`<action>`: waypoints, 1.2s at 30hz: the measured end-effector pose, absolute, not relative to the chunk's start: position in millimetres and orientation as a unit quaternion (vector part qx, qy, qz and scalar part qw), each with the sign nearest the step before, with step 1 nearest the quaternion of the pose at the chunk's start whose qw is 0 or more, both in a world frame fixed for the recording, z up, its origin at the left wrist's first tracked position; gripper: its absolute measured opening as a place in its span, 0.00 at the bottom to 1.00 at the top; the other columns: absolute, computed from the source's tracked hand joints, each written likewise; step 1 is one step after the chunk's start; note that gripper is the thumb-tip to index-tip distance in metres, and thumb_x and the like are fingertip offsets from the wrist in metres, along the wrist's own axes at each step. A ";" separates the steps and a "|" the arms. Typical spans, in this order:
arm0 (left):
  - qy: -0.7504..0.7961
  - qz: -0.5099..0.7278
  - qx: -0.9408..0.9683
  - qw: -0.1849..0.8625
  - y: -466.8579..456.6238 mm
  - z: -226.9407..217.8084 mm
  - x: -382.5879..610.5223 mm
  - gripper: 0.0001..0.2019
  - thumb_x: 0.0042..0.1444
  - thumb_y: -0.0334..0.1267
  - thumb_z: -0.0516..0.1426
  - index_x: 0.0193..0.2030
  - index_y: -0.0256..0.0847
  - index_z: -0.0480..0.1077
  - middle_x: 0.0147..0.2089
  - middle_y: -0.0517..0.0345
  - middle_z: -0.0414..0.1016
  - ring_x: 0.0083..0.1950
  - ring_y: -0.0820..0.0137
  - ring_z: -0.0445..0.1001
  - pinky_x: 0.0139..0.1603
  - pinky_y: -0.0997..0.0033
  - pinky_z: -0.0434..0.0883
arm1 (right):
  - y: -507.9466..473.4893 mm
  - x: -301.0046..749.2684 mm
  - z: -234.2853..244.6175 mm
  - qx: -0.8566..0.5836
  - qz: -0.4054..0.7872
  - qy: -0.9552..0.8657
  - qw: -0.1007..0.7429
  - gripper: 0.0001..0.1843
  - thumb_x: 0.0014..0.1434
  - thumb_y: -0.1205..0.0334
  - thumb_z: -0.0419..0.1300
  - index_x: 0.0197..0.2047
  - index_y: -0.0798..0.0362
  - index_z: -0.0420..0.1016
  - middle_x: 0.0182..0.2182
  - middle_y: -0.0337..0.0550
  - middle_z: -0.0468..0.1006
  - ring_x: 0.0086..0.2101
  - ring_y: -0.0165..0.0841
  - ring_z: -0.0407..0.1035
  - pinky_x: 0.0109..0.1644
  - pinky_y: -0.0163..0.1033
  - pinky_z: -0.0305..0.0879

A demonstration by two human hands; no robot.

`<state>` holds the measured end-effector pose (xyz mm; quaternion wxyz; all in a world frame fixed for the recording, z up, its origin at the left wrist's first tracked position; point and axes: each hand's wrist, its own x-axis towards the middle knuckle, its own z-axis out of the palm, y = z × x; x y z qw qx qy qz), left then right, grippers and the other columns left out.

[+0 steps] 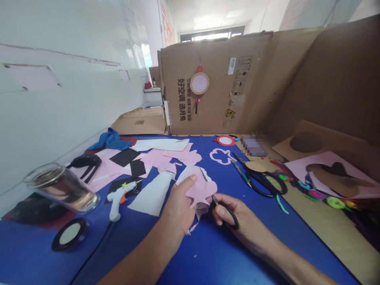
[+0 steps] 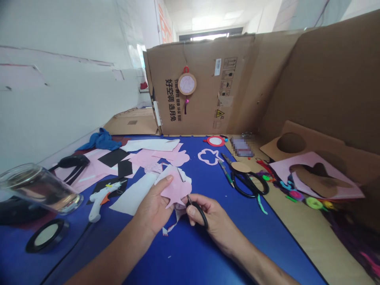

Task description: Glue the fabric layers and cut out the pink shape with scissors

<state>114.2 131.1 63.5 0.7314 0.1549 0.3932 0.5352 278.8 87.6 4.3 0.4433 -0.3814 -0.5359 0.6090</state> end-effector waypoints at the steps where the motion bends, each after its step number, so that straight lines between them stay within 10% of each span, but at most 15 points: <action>1: 0.388 0.539 0.163 0.730 132.5 64.4 112.9 0.13 0.53 0.33 0.70 0.45 0.36 0.76 0.35 0.51 0.83 0.34 0.63 0.82 0.36 0.66 0.78 | 88.2 280.3 4.5 -0.387 0.603 -0.541 0.441 0.30 0.62 0.29 0.68 0.39 0.51 0.78 0.27 0.36 0.69 0.31 0.33 0.56 0.38 0.39 0.49; 36: 0.397 0.553 0.205 0.703 141.1 53.7 105.7 0.22 0.42 0.29 0.74 0.43 0.40 0.73 0.36 0.54 0.83 0.36 0.64 0.81 0.42 0.63 0.79 | 88.5 291.6 4.4 -0.420 0.568 -0.587 0.394 0.30 0.63 0.29 0.67 0.42 0.51 0.79 0.27 0.35 0.70 0.30 0.33 0.57 0.36 0.39 0.50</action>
